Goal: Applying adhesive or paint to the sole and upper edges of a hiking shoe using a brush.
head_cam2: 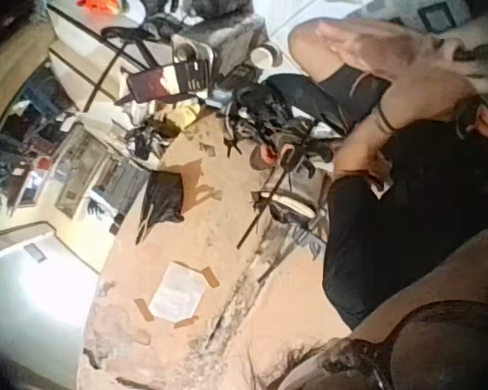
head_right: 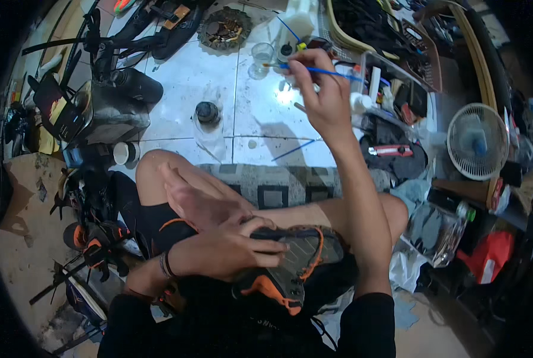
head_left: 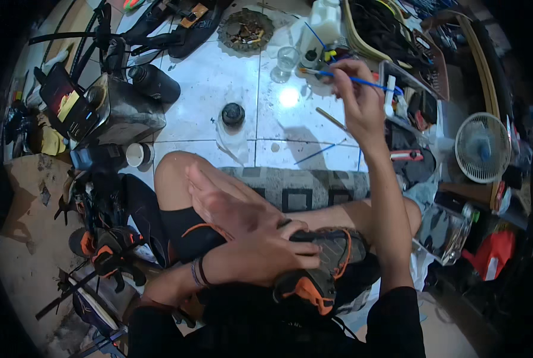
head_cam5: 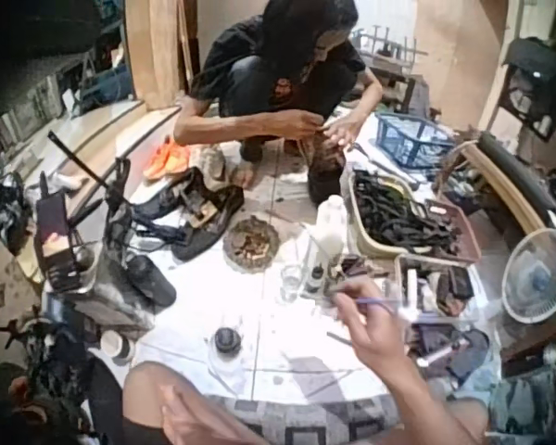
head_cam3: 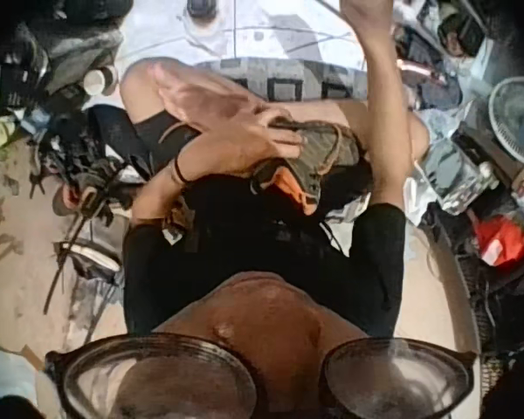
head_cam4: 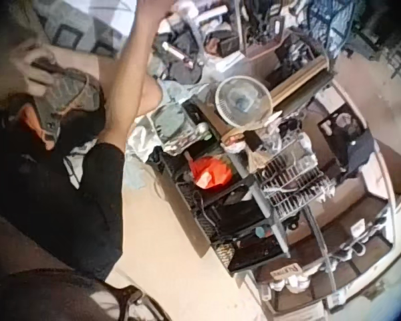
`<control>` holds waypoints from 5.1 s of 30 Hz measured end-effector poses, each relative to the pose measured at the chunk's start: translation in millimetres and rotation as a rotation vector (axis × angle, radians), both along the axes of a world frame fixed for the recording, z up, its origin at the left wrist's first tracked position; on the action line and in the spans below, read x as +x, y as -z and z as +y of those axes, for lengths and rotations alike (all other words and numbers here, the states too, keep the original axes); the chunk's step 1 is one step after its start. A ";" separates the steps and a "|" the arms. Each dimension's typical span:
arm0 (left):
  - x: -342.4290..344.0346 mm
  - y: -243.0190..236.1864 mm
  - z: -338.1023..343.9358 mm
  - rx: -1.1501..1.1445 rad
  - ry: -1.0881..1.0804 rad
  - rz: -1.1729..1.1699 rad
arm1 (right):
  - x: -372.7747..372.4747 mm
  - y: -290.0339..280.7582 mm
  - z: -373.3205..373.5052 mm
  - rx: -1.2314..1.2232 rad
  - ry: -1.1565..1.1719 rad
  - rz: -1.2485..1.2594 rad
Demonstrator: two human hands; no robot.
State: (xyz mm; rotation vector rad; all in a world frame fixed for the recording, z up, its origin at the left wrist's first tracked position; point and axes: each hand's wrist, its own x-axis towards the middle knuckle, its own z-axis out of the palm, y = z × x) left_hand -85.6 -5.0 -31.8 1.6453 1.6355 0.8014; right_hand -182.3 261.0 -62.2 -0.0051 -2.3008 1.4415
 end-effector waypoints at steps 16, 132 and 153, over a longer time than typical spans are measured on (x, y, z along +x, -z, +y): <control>-19.4 35.3 -4.7 0.115 -0.004 -0.204 | -108.9 93.7 -12.4 0.551 0.161 -0.097; 46.7 22.9 -39.3 0.064 -0.194 0.158 | 273.6 -28.8 -94.6 -0.014 0.021 -0.330; 53.0 29.2 -43.4 0.084 -0.202 0.169 | 271.3 -35.6 -80.7 0.060 0.012 -0.477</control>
